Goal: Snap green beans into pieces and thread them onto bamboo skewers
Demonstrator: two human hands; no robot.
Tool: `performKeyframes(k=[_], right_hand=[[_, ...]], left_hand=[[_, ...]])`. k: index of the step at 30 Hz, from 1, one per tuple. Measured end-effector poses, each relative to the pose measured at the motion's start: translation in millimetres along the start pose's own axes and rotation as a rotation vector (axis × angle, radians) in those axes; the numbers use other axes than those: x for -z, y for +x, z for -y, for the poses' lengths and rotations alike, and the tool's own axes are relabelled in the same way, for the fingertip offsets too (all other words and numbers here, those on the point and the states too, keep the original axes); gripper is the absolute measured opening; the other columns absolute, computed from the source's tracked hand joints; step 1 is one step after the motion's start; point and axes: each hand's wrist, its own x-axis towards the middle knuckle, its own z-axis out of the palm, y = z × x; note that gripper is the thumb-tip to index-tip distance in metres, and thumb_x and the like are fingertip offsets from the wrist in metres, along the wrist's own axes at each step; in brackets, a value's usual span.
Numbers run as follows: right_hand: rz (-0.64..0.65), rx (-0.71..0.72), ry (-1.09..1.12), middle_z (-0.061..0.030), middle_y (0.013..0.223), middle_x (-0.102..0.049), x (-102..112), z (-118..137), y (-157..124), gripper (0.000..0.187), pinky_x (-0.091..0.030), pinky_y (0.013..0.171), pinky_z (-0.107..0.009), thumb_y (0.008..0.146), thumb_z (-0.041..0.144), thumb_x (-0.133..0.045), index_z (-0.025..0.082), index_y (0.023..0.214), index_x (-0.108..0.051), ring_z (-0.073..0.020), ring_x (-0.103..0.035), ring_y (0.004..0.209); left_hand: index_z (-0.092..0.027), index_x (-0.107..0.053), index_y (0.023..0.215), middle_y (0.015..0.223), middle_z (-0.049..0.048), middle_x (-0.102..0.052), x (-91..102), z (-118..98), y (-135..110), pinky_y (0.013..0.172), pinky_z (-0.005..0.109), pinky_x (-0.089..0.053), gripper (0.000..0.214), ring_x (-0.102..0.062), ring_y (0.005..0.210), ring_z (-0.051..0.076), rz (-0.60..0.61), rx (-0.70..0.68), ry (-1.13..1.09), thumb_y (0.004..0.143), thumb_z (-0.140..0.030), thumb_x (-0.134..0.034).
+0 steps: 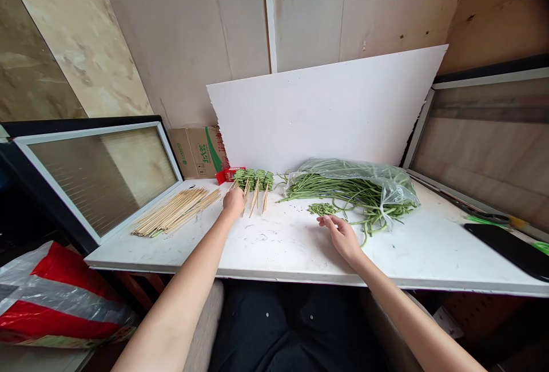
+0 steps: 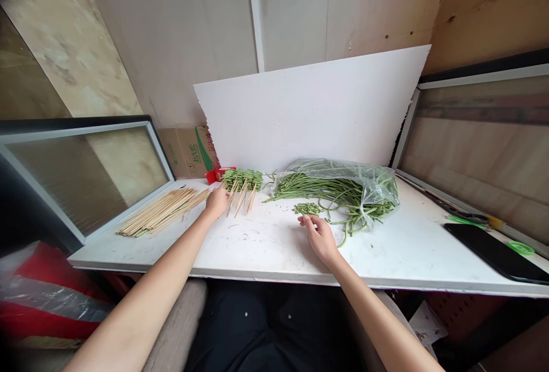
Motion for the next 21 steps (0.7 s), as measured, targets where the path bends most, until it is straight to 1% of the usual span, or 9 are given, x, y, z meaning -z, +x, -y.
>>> performKeyframes(k=[4,7,11,13,14,16,17,19,21], right_hand=[[-0.001,0.001,0.01,-0.0115,0.11,-0.076,-0.5,-1.6,0.8,0.051,-0.048,0.096,-0.041,0.097,0.064,-0.047,0.021,0.097,-0.076,-0.0318,-0.067,0.109],[-0.001,0.009,0.009,-0.0112,0.107,-0.077,-1.0,-1.9,1.0,0.049,-0.049,0.094,-0.04,0.096,0.062,-0.048,0.021,0.097,-0.076,-0.0314,-0.068,0.108],[-0.008,0.027,-0.012,-0.0112,0.11,-0.077,-2.3,-1.4,-0.3,0.045,-0.049,0.087,-0.039,0.097,0.059,-0.049,0.022,0.094,-0.075,-0.0307,-0.068,0.107],[-0.009,0.037,-0.023,-0.0105,0.111,-0.076,-2.9,-1.0,-1.1,0.042,-0.049,0.084,-0.038,0.097,0.057,-0.051,0.022,0.096,-0.075,-0.0298,-0.068,0.104],[-0.008,0.042,-0.029,-0.01,0.111,-0.076,-3.1,-0.8,-1.5,0.041,-0.049,0.083,-0.037,0.096,0.056,-0.052,0.022,0.097,-0.075,-0.0293,-0.068,0.103],[-0.005,0.055,-0.041,-0.0096,0.11,-0.076,-3.4,-0.4,-2.3,0.039,-0.049,0.082,-0.037,0.096,0.055,-0.054,0.022,0.096,-0.074,-0.0285,-0.067,0.101],[-0.002,0.061,-0.046,-0.0095,0.11,-0.075,-3.4,-0.2,-2.8,0.038,-0.049,0.081,-0.037,0.096,0.055,-0.054,0.022,0.095,-0.074,-0.0282,-0.067,0.101],[0.001,0.072,-0.056,-0.0096,0.111,-0.075,-3.4,-0.3,-3.7,0.037,-0.049,0.08,-0.036,0.096,0.055,-0.055,0.022,0.095,-0.073,-0.028,-0.066,0.102],[0.004,0.088,-0.07,-0.0097,0.112,-0.074,-3.4,-1.1,-4.4,0.037,-0.049,0.079,-0.036,0.096,0.054,-0.055,0.022,0.095,-0.073,-0.0279,-0.065,0.103]], left_hand=[[-0.016,-0.076,0.099,0.103,0.0155,-0.075,0.3,-1.9,1.2,0.076,0.032,-0.049,0.019,-0.07,0.092,0.029,-0.035,0.02,0.053,0.089,-0.021,-0.06],[-0.017,-0.076,0.103,0.105,0.0152,-0.076,2.4,-2.3,-0.6,0.08,0.034,-0.05,0.021,-0.071,0.096,0.029,-0.058,0.022,0.083,0.09,-0.023,-0.059],[-0.014,-0.076,0.101,0.105,0.0186,-0.075,9.7,-5.2,-8.3,0.083,0.036,-0.051,0.027,-0.071,0.1,0.031,-0.1,0.021,0.111,0.095,-0.028,-0.054],[-0.013,-0.075,0.1,0.107,0.0205,-0.074,13.9,-7.7,-14.7,0.084,0.037,-0.05,0.032,-0.07,0.102,0.032,-0.143,0.002,0.124,0.098,-0.031,-0.049],[-0.013,-0.075,0.098,0.108,0.0201,-0.074,15.8,-8.9,-18.5,0.083,0.037,-0.05,0.034,-0.07,0.101,0.032,-0.191,-0.027,0.139,0.099,-0.032,-0.048],[-0.015,-0.076,0.096,0.108,0.0176,-0.074,19.0,-10.1,-27.8,0.08,0.035,-0.05,0.034,-0.07,0.099,0.031,-0.28,-0.102,0.14,0.099,-0.032,-0.047],[-0.016,-0.076,0.095,0.105,0.0157,-0.075,20.4,-9.6,-33.2,0.078,0.034,-0.05,0.033,-0.069,0.098,0.03,-0.309,-0.131,0.125,0.098,-0.032,-0.047],[-0.019,-0.076,0.091,0.097,0.0117,-0.076,22.7,-5.6,-46.0,0.073,0.032,-0.048,0.032,-0.069,0.091,0.028,-0.314,-0.165,0.075,0.098,-0.035,-0.048],[-0.021,-0.074,0.084,0.089,0.0086,-0.076,24.9,3.5,-61.5,0.067,0.03,-0.045,0.032,-0.069,0.083,0.026,-0.295,-0.17,0.016,0.097,-0.037,-0.05]])
